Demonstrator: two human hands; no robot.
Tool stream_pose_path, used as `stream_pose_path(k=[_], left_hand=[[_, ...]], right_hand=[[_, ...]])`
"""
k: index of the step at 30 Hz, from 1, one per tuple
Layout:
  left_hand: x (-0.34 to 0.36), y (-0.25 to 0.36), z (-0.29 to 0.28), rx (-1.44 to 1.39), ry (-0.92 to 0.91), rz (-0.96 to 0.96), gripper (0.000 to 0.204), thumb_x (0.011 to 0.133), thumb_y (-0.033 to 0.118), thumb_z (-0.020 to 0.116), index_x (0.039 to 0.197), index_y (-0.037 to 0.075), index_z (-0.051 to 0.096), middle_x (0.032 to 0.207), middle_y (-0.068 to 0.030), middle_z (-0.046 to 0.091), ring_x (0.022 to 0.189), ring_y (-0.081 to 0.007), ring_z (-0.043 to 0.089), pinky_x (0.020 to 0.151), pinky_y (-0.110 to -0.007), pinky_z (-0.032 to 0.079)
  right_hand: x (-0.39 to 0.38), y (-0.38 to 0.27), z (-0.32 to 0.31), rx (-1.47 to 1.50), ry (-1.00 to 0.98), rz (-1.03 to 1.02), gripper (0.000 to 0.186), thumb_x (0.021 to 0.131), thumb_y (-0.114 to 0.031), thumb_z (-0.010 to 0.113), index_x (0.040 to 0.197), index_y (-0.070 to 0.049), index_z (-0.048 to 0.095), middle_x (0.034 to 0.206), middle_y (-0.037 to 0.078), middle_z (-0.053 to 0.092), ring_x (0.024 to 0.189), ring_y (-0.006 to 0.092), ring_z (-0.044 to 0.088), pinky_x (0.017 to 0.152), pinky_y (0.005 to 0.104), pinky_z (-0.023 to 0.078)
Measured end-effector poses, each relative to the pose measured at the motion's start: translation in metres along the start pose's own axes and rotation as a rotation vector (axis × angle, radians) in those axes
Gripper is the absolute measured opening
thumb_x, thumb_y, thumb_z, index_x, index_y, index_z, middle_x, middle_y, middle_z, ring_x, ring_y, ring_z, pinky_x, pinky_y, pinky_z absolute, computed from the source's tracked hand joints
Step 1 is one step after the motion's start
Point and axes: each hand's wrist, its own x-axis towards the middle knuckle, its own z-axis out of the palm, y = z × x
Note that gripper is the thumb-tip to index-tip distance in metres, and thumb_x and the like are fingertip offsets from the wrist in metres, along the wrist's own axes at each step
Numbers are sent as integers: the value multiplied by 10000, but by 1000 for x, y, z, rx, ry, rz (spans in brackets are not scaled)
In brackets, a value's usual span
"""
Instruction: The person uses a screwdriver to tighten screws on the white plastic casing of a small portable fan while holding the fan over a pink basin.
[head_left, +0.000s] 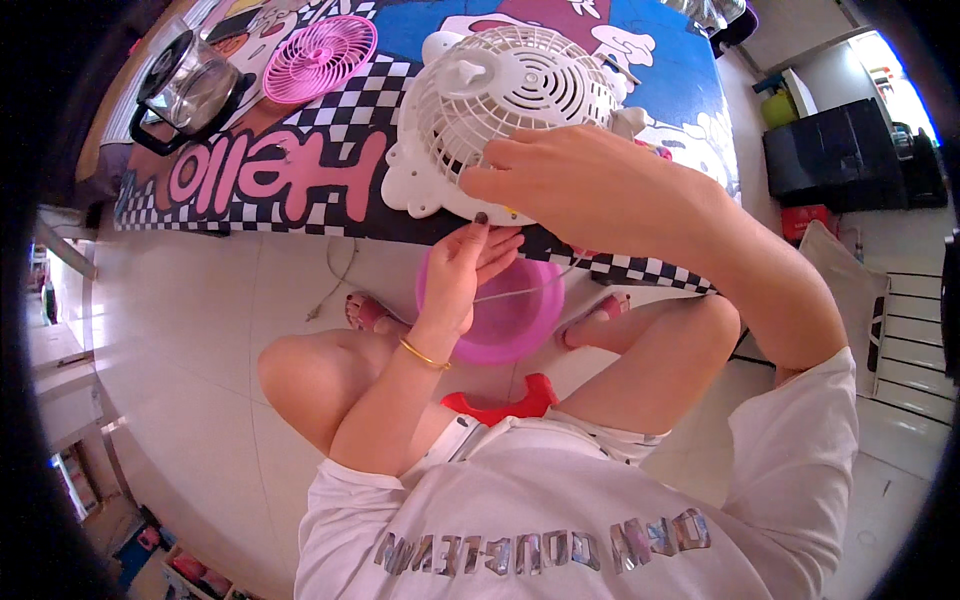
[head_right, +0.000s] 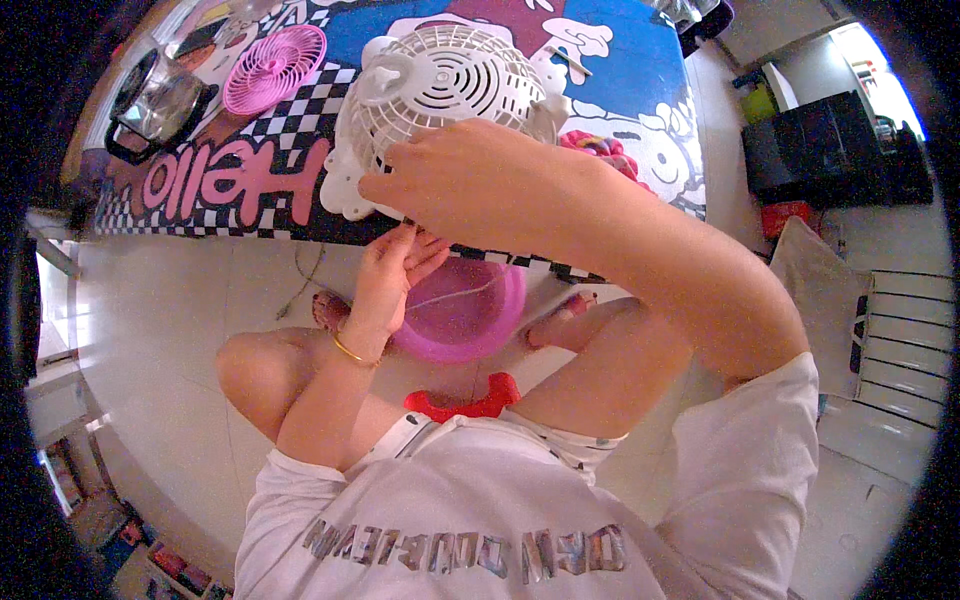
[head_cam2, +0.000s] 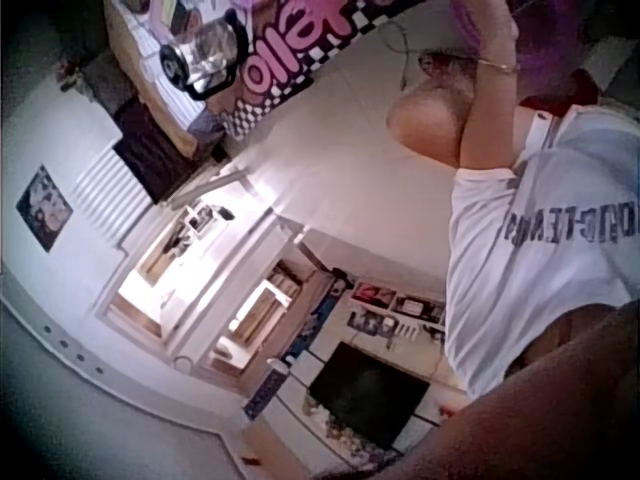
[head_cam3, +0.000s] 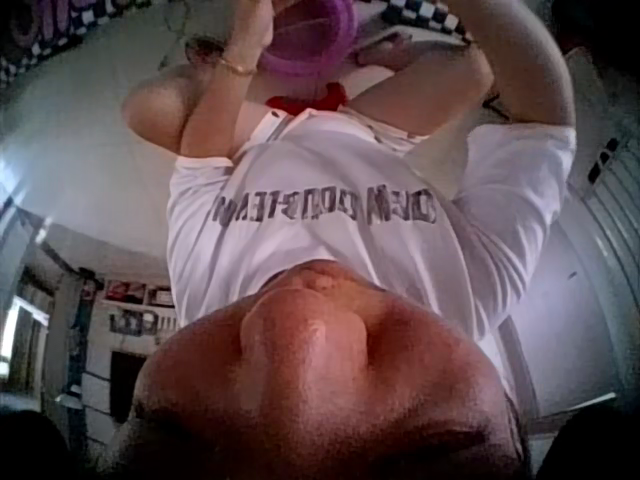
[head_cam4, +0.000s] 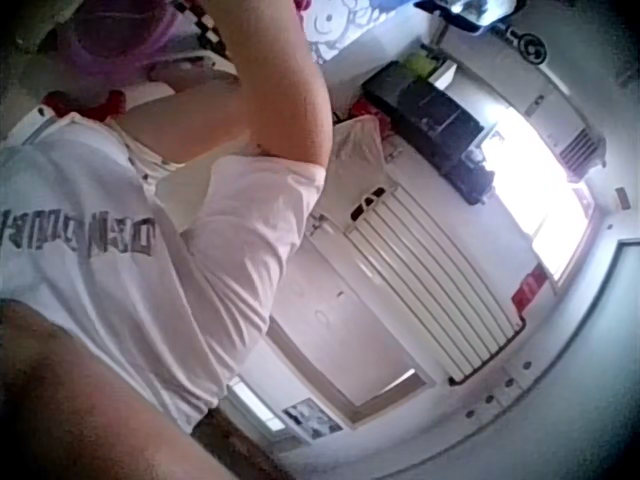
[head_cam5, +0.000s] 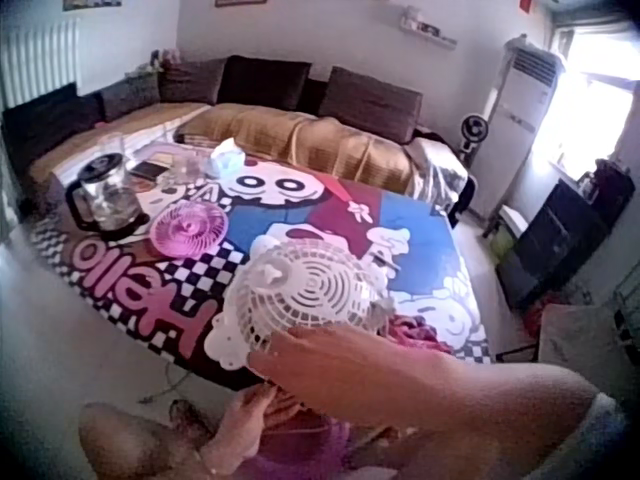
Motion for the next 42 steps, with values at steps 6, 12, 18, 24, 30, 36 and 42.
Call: stream_pose_path(k=[6, 12, 18, 24, 30, 36, 42], left_hand=[[1, 1, 0, -6, 1, 2, 366, 939, 289, 518, 1087, -45, 546, 1071, -183, 622, 988, -247, 627, 837, -305, 529], [1, 2, 0, -3, -9, -8, 385, 938, 293, 519, 1099, -56, 541, 1070, -188, 620, 987, -252, 626, 836, -309, 530], [3, -1, -1, 18, -13, -13, 378, 945, 283, 506, 1114, -54, 531, 1074, -185, 619, 988, -246, 625, 834, -304, 529], [2, 1, 0, 11, -7, 2, 355, 951, 268, 493, 1109, -48, 532, 1068, -174, 623, 986, -238, 625, 829, -298, 528], [3, 2, -1, 28, -10, -23, 318, 958, 241, 470, 1099, -37, 534, 1101, -172, 608, 1024, -248, 610, 869, -316, 521], [4, 2, -2, 38, -20, 3, 313, 963, 234, 455, 1076, -45, 541, 1113, -200, 608, 1014, -259, 617, 852, -304, 530], [-16, 45, 14, 1087, -20, -28, 251, 925, 194, 525, 1077, -6, 539, 863, -120, 660, 785, -175, 657, 646, -260, 521]], right_hand=[[4, -5, -4, 39, -74, 142, 334, 740, -22, 593, 1048, -27, 465, 910, 129, 559, 832, 320, 607, 662, 395, 483], [-14, -8, 1, 205, -104, 399, 237, 814, -57, 568, 986, -21, 409, 823, 154, 566, 750, 344, 606, 595, 416, 454], [-16, -7, 24, 94, 210, 180, 197, 851, -122, 564, 964, -32, 430, 660, 122, 568, 628, 338, 601, 535, 416, 449], [-5, -11, 21, 20, 155, 280, 252, 784, -152, 594, 957, -21, 466, 656, 133, 602, 618, 316, 636, 504, 402, 498], [-6, 10, 23, 104, 161, 41, 143, 885, -165, 532, 945, -56, 463, 692, 108, 566, 652, 297, 599, 567, 392, 472], [-2, 26, 13, 125, -5, -193, 118, 889, -131, 522, 961, -58, 461, 739, 144, 576, 745, 317, 601, 638, 421, 469], [-3, 10, 3, 82, -110, 136, 239, 901, -203, 535, 1033, -58, 397, 690, 156, 572, 654, 335, 602, 570, 434, 455]])
